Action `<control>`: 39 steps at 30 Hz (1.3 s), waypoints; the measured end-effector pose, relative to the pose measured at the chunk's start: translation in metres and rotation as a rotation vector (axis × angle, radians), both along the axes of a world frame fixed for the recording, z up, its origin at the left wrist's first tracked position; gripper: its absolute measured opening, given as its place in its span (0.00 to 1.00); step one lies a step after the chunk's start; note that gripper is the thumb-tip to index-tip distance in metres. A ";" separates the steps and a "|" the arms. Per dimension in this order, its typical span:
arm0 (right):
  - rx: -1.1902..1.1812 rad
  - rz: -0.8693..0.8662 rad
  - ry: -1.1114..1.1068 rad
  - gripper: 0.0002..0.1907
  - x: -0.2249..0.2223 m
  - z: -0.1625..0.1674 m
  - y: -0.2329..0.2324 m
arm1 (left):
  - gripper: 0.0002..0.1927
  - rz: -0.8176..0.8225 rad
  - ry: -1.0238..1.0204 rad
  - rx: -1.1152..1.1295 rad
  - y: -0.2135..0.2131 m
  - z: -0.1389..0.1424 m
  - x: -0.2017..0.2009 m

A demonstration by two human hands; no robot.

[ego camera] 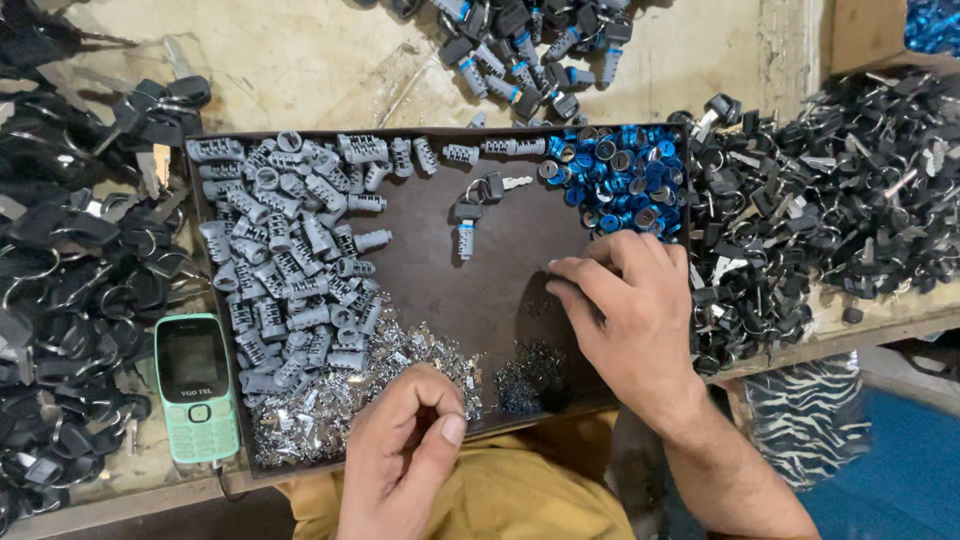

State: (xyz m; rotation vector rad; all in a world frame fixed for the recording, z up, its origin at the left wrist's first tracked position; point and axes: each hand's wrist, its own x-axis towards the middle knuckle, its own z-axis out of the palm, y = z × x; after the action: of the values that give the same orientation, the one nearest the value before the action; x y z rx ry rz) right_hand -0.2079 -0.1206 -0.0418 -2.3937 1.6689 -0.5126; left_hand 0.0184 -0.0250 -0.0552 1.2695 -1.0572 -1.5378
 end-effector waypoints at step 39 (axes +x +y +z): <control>0.147 0.258 -0.588 0.13 0.037 0.027 0.062 | 0.03 -0.116 0.419 0.494 -0.003 0.012 0.003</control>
State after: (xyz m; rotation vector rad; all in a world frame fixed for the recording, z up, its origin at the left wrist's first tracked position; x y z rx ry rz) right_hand -0.1705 -0.0586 -0.0151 -2.0341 1.0888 -0.8996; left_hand 0.0211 -0.0283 -0.0433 1.1336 -0.5012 -2.1263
